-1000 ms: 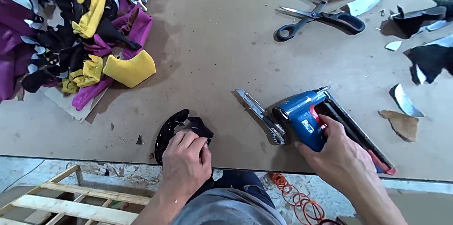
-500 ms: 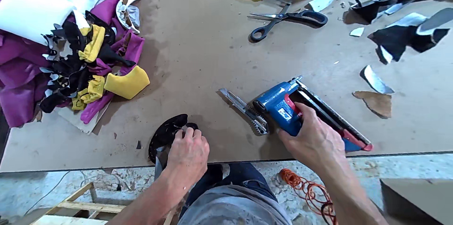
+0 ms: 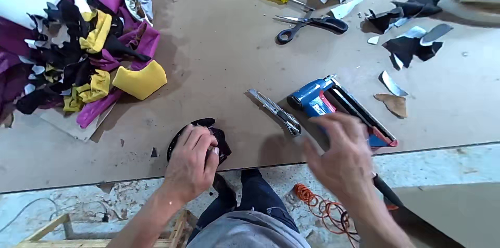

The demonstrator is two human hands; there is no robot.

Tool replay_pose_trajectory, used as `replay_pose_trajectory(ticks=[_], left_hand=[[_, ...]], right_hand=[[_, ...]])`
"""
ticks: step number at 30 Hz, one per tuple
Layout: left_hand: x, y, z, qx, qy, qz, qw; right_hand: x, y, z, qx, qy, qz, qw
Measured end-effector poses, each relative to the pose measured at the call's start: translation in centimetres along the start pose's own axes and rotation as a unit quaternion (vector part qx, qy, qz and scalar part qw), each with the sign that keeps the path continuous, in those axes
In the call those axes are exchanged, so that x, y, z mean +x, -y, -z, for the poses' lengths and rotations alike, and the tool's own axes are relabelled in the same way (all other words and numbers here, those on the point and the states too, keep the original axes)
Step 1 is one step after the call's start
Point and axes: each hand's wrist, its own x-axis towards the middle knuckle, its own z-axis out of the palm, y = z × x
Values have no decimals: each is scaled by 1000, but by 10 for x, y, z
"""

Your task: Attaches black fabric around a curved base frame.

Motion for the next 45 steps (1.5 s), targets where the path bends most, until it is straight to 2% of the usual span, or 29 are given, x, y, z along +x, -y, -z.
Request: replay_pose_trajectory(ticks=[4,9,14,22,28,31,38,42,45], left_hand=[[-23,35,-16,70,33,-28,997],[-28,43,-29,67,52,-18,996],[-27,45,-29,41,47,-17,998],[-26,44,-28,28,60,-12,998],[-25,44,-28,29,64,-10,997],[-25,44,-28,21,60,-8,998],[-24,44,-27,11,65,-8,998],[-23,42,-24,14,77,-4,997],[-23,41,-24,13,73,-2,997]], right_hand=[[-16,66,-51,153,167,93,970],[4,89,-79,121,261,170,942],[20,96,-81,52,299,225,926],[38,108,-79,-6,344,265,901],[60,133,-78,-104,468,207,853],[62,136,-77,-107,476,201,849],[58,126,-79,-75,434,241,865],[55,135,-81,-135,448,257,846],[56,154,-72,-201,500,204,817]])
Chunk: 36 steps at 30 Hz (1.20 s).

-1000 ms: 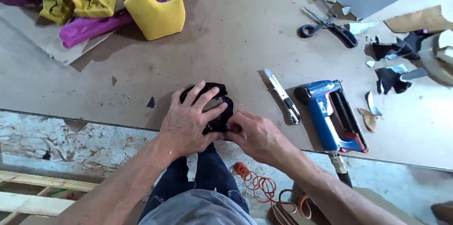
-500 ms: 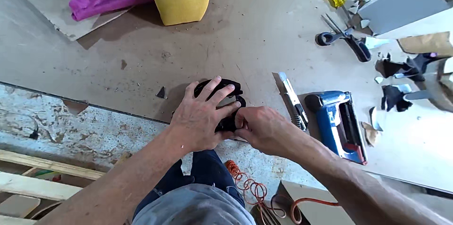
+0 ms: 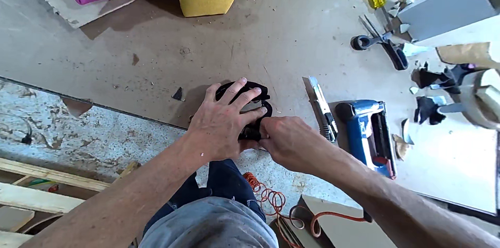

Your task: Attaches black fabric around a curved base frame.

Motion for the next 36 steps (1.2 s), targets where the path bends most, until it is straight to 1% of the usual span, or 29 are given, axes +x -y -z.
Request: replay_pose_trajectory(ticks=[2,4,6,7,8,9,10,11,12,13,14,15,18,23,26,29,30,32,36], left_hand=[[1,1,-1,-6,-9,-1,1000],[0,1,-1,-8,-11,2,1000],[-2,1,-5,-23,-42,2,999],[-3,2,-6,-31,-60,1,998],[-3,3,-6,-37,-67,-1,997],[-3,5,-6,-44,-67,-3,997],[-2,7,-5,-47,-61,-8,997],[-1,7,-5,-47,-54,-11,997],[-1,7,-5,-46,-50,-14,998],[0,7,-5,-45,-50,-16,998],[0,7,-6,-41,-50,-17,998],[0,5,-5,-36,-46,-17,998],[1,2,-6,-6,-27,-11,1000],[0,1,-10,13,-40,-13,999],[0,0,-10,15,-44,-12,999],[3,0,-7,15,-25,-5,1000],[3,1,-6,11,-18,-1,1000],[5,2,-3,1,-5,1,1000],[6,1,2,-8,16,1,1000]], right_hand=[[-12,-4,18,50,42,-18,998],[-35,-22,25,148,92,-21,984],[-69,-39,6,224,167,7,960],[-85,-40,-12,216,206,27,954],[-99,-36,-33,173,202,32,963],[-110,-28,-54,129,137,33,982],[-115,-19,-71,104,-1,40,994],[-111,-10,-82,99,-158,35,982],[-99,0,-85,115,-292,23,949],[-82,6,-85,134,-389,16,911],[-65,9,-84,150,-443,12,884],[-50,9,-86,163,-459,11,873],[-23,5,-94,178,-444,35,878],[-14,-10,-85,145,-412,72,897],[-11,-20,-71,105,-352,116,923],[-6,-26,-52,44,-280,148,947],[-6,-26,-48,30,-279,157,947],[-6,-25,-49,26,-307,170,936],[-9,-23,-56,29,-340,163,926]])
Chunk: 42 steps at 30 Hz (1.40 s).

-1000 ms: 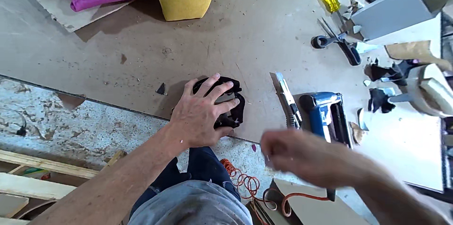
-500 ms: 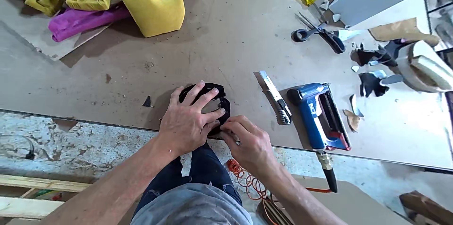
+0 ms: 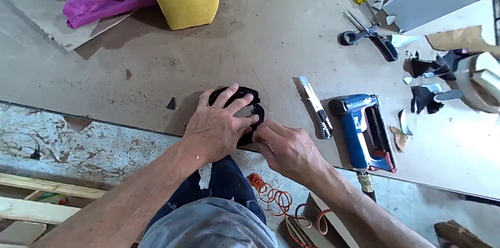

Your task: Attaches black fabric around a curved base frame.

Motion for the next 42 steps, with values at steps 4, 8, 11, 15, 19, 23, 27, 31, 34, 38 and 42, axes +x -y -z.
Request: replay_pose_trajectory(ticks=[4,8,11,15,19,23,27,31,34,38,42], left_hand=[[1,2,1,-10,16,4,1000],[1,2,0,-12,16,5,1000],[1,1,-1,-19,10,5,1000],[1,1,1,-20,13,11,1000],[1,2,-1,-20,0,13,1000],[0,-2,3,-41,3,20,999],[-2,-18,-1,-9,-30,77,997],[0,-23,-8,21,-38,101,994],[-3,-21,-10,25,-52,110,992],[-2,-23,-12,20,-63,143,988],[-1,-26,-12,19,-51,154,987]], right_hand=[[-2,-1,1,-22,-4,16,1000],[6,-9,4,-20,51,72,996],[21,-19,10,1,127,116,985],[32,-20,14,-19,165,136,977],[28,-21,12,27,150,87,984],[-33,-24,50,6,-62,-211,975],[-128,-61,56,-105,-106,-538,829],[-147,-92,39,-88,-58,-550,829],[-157,-87,64,-16,-91,-536,839],[-193,-12,127,288,-256,-479,789],[-198,36,96,610,-327,-331,641]])
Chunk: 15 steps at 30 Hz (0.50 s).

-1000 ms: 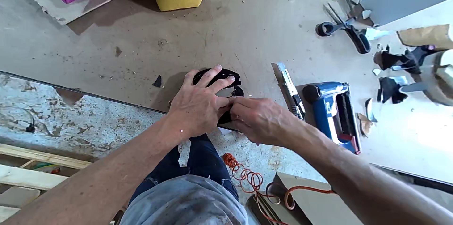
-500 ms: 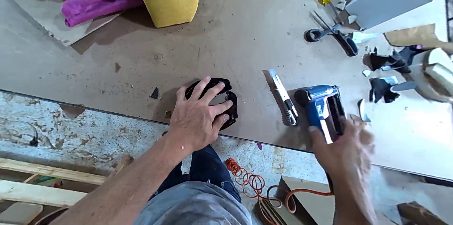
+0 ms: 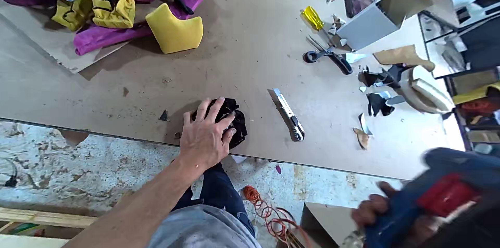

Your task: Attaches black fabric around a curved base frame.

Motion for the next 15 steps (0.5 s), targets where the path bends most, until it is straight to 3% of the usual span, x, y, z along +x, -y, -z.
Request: replay_pose_trajectory(ticks=[2,4,9,12,14,15], left_hand=[[0,1,-1,2,-4,-1,1000],[0,3,-2,5,-10,-1,1000],[-1,1,-4,1,-10,-5,1000],[-1,5,-5,-6,-16,-10,1000],[-6,3,-4,-28,-34,-21,999],[1,9,-3,-25,-60,-25,998]], right_hand=[[1,-36,-20,138,81,-53,986],[0,-54,-51,181,152,-106,966],[-2,-23,-123,68,221,-119,966],[11,-105,-130,74,209,-241,945],[17,-109,-130,76,180,-310,930],[33,-96,-129,86,193,-300,930]])
